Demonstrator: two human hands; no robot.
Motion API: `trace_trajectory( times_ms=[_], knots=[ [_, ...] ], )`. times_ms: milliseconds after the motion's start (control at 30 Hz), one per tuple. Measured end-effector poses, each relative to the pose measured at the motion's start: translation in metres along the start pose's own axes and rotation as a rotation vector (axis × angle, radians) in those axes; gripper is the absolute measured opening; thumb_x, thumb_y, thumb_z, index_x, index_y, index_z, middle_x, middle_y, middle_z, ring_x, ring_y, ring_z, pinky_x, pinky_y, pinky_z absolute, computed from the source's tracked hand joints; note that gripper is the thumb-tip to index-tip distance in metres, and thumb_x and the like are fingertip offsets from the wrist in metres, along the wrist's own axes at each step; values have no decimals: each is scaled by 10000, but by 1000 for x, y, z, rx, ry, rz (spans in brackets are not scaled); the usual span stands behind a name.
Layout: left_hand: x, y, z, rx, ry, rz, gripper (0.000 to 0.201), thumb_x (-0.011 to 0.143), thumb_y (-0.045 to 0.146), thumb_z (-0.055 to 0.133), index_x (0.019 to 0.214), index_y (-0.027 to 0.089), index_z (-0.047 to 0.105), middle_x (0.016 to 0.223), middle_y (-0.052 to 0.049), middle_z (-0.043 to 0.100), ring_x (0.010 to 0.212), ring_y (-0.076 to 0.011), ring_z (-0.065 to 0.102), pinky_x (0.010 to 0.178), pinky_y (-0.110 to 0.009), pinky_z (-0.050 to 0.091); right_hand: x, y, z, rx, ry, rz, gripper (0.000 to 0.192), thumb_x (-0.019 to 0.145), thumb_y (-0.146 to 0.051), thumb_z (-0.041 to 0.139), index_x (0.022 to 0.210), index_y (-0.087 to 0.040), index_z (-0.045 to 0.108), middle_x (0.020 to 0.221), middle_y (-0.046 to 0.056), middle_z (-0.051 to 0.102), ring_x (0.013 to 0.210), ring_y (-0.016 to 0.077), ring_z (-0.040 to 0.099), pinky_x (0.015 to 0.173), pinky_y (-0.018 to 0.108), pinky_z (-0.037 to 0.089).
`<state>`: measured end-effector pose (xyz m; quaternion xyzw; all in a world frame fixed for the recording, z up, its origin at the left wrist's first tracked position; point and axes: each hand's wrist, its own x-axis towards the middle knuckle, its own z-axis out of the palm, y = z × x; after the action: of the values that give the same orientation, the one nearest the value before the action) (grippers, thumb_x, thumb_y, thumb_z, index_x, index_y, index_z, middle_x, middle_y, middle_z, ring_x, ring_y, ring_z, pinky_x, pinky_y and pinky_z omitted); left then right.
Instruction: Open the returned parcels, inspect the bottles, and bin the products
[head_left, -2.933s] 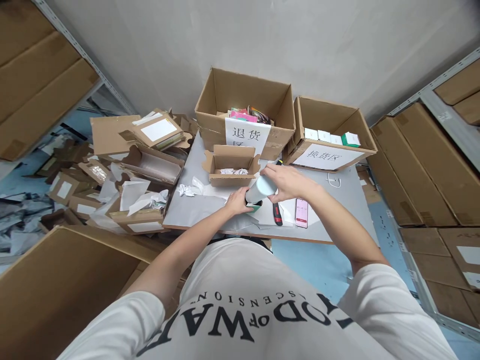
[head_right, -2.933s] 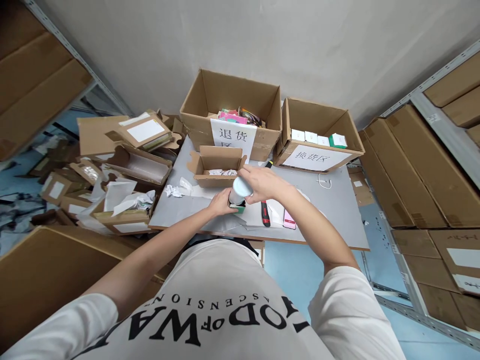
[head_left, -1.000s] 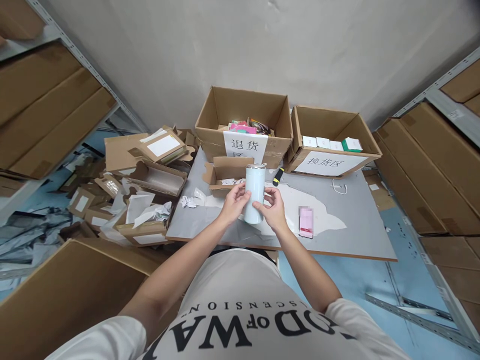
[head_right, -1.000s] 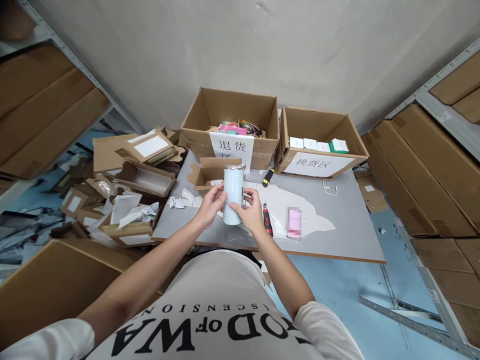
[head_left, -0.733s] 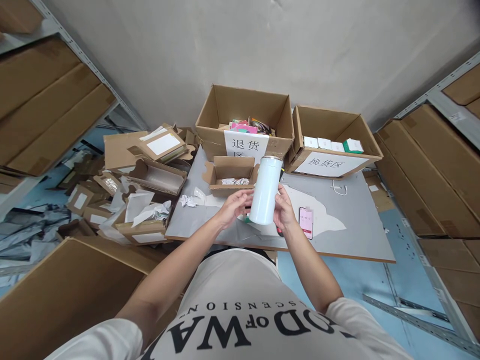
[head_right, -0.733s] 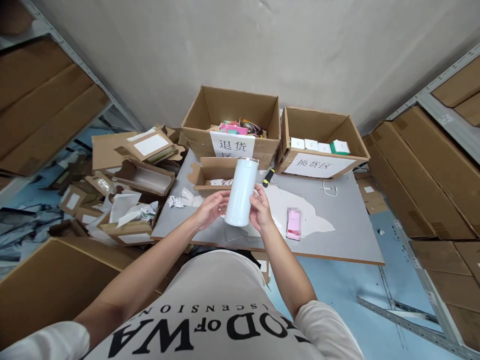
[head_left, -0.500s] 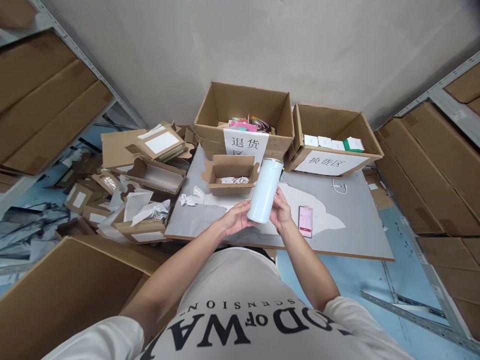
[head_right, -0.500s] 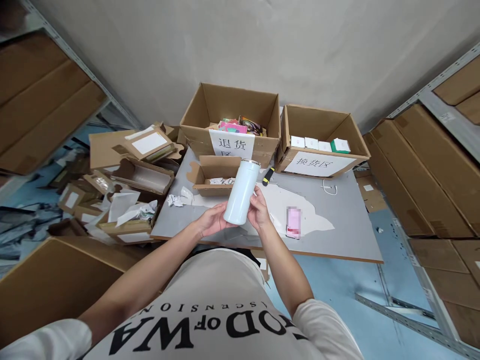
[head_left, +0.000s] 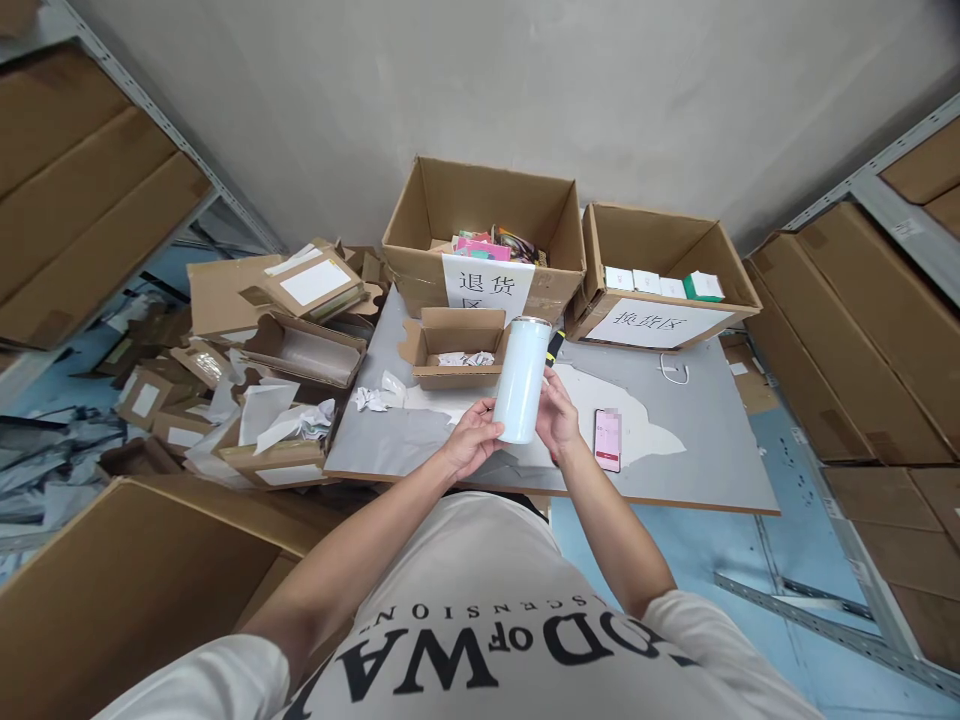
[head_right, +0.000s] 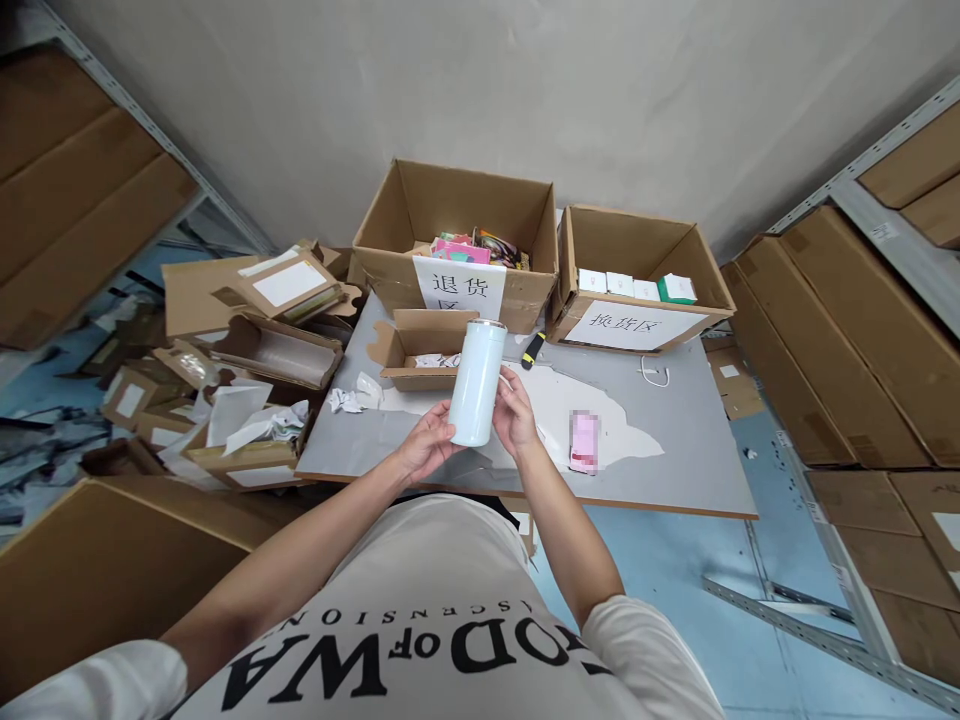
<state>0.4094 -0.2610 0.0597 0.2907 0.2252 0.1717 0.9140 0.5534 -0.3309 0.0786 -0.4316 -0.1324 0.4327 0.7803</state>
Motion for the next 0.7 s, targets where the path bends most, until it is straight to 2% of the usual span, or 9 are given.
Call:
trace_trajectory(
  times_ms=[133, 233, 367, 500, 700],
  knots=[
    [2, -3, -4, 119, 63, 117, 560, 511, 226, 873, 958, 200, 536, 939, 0, 633, 767, -117, 616, 709, -263, 497, 7, -15, -4, -118, 40, -75, 423, 695, -459, 704, 1052, -276, 572, 1188, 32, 606, 1031, 183, 585, 815, 307, 493],
    [4, -7, -5, 225, 107, 227, 576, 481, 207, 884, 953, 186, 554, 971, -17, 626, 826, -124, 612, 748, -259, 490, 11, -30, -1, -288, 72, -189, 452, 678, -418, 751, 1067, -283, 567, 1235, 29, 572, 1052, 177, 566, 825, 301, 488],
    [4, -12, 0, 321, 170, 283, 606, 420, 210, 899, 913, 182, 547, 1045, -48, 613, 887, -155, 606, 757, -280, 495, 15, -46, 9, -494, 81, -298, 528, 619, -323, 811, 1087, -288, 570, 1198, 25, 557, 979, 168, 566, 764, 262, 485],
    [3, -18, 5, 370, 244, 329, 634, 392, 229, 904, 909, 190, 538, 1053, -67, 610, 937, -188, 599, 793, -318, 494, 21, -50, 16, -572, 128, -339, 506, 594, -298, 818, 1037, -274, 575, 1082, 14, 559, 855, 142, 551, 674, 226, 473],
    [0, -23, 2, 456, 287, 412, 693, 356, 237, 918, 953, 207, 566, 1035, -61, 597, 986, -208, 562, 807, -304, 475, 30, -44, 18, -513, 134, -235, 465, 625, -370, 785, 1005, -277, 534, 971, -11, 586, 726, 116, 547, 565, 203, 448]
  ],
)
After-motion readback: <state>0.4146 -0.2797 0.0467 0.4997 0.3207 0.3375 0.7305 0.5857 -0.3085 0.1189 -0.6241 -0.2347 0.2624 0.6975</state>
